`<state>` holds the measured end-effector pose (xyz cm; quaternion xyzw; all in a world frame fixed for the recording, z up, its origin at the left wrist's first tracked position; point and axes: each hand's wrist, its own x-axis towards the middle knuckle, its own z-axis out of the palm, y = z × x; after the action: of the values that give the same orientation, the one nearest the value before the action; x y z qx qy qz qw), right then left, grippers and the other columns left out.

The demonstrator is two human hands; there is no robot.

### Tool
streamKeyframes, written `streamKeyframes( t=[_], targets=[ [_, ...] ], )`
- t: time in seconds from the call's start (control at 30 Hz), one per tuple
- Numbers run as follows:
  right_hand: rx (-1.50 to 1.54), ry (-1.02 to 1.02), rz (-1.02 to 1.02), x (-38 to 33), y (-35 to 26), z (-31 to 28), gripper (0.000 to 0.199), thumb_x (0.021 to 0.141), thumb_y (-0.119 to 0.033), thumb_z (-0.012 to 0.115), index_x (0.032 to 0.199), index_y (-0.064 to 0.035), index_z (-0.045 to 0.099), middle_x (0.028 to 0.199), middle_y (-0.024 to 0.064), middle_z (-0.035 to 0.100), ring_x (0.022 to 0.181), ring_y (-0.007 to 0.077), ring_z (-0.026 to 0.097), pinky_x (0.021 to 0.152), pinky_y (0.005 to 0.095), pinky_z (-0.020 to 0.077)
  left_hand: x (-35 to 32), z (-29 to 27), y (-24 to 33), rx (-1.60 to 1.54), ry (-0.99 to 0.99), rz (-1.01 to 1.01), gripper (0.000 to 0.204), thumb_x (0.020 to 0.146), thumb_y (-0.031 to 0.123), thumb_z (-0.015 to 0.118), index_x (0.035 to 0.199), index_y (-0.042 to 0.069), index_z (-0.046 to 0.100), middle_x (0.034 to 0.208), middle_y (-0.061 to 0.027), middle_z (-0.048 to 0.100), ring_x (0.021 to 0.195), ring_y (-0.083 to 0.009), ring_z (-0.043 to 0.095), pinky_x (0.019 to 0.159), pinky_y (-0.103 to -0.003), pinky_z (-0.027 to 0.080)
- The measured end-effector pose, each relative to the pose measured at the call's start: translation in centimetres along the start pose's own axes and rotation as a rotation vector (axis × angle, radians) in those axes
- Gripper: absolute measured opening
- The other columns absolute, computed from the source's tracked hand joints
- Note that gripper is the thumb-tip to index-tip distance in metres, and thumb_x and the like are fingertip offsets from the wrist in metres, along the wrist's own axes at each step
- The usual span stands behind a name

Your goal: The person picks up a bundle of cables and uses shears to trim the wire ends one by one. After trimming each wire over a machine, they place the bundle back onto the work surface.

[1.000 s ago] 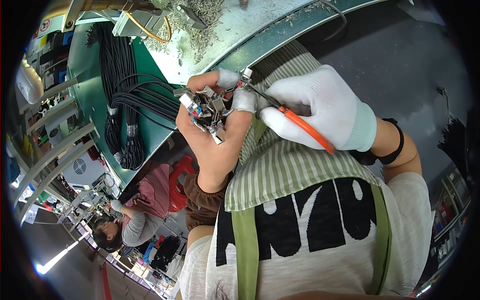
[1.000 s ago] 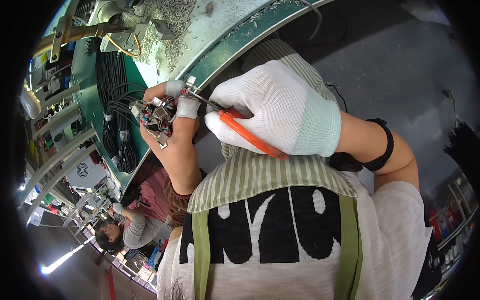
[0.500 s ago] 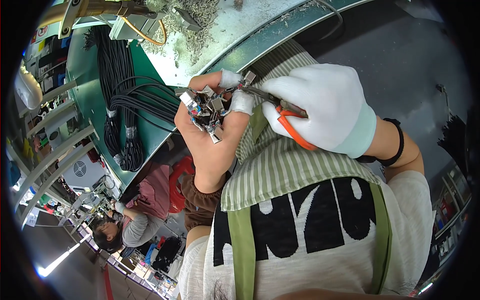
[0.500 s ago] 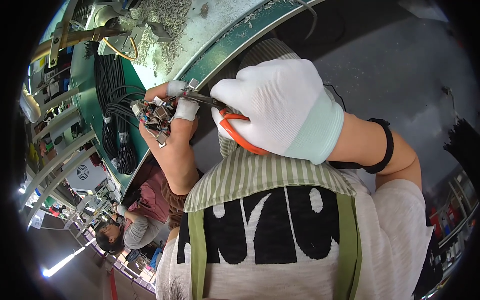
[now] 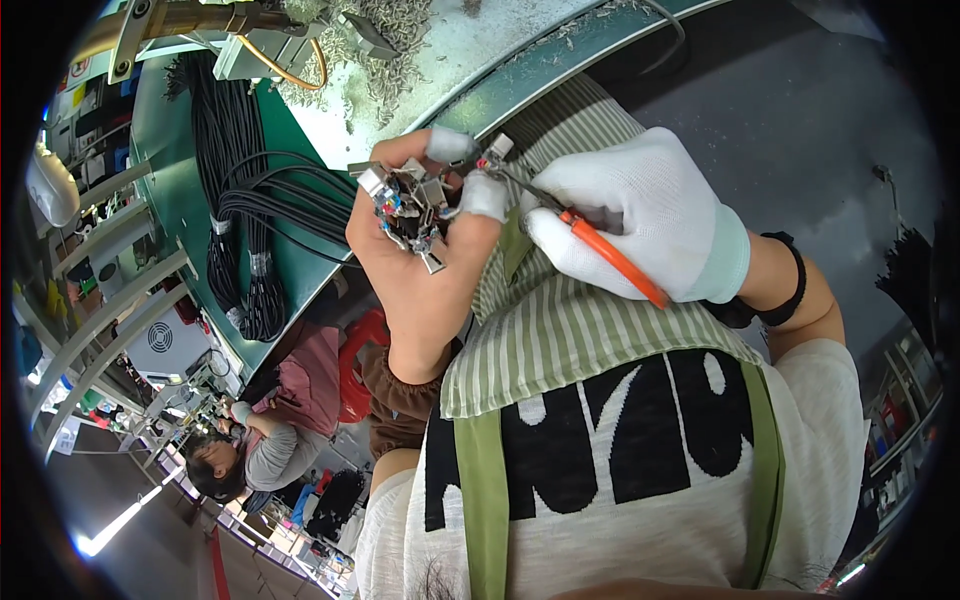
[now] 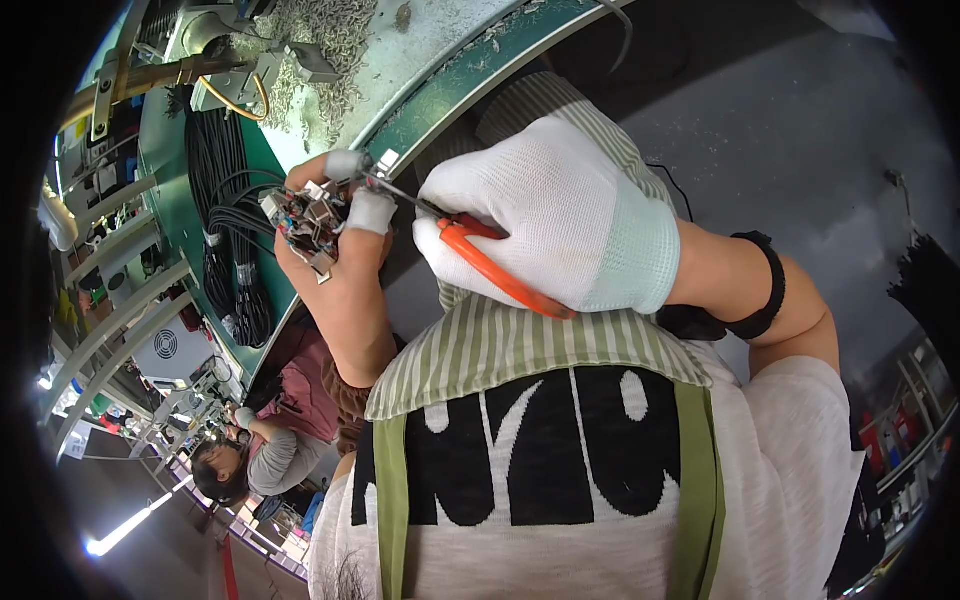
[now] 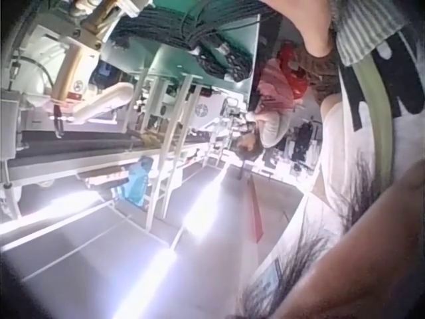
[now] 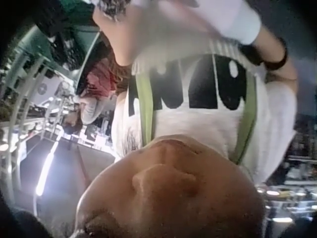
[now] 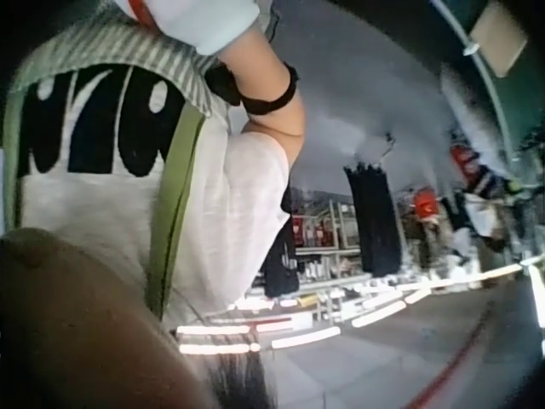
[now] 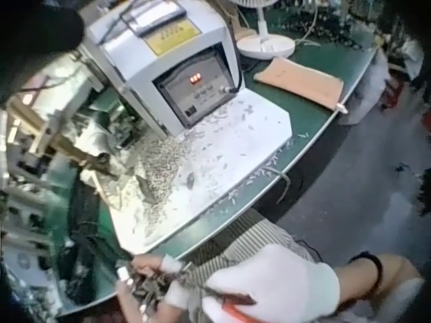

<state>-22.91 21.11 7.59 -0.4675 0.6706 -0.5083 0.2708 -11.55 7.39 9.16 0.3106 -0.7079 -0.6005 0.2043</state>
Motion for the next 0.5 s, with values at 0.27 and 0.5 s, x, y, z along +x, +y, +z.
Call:
streamKeyframes(
  t=[0.27,0.5],
  targets=[
    [-0.169,0.2,-0.103,-0.1,0.7,0.9,0.009,0.076,-0.009,0.067,0.079,-0.0018,0.064,0.053,0.0083,0.051,0.042,0.0212,0.05,0.042,0.0288,0.0384,0.0,-0.3,0.0,0.086,0.0,-0.083,0.022,0.074,0.001,0.069,0.094,-0.001,0.06,0.077,0.0019,0.057,0.067,-0.0037,0.048,0.064,-0.019,0.04],
    [-0.224,0.181,-0.094,0.0,0.2,0.9,0.01,0.078,-0.012,0.067,0.078,-0.0043,0.061,0.054,0.0099,0.053,0.045,0.0241,0.055,0.044,0.0318,0.0421,0.1,0.1,-0.3,0.069,-0.029,0.056,0.026,0.074,0.0,0.069,0.098,-0.001,0.059,0.083,0.0005,0.057,0.07,-0.0038,0.049,0.065,-0.018,0.04]
  ],
)
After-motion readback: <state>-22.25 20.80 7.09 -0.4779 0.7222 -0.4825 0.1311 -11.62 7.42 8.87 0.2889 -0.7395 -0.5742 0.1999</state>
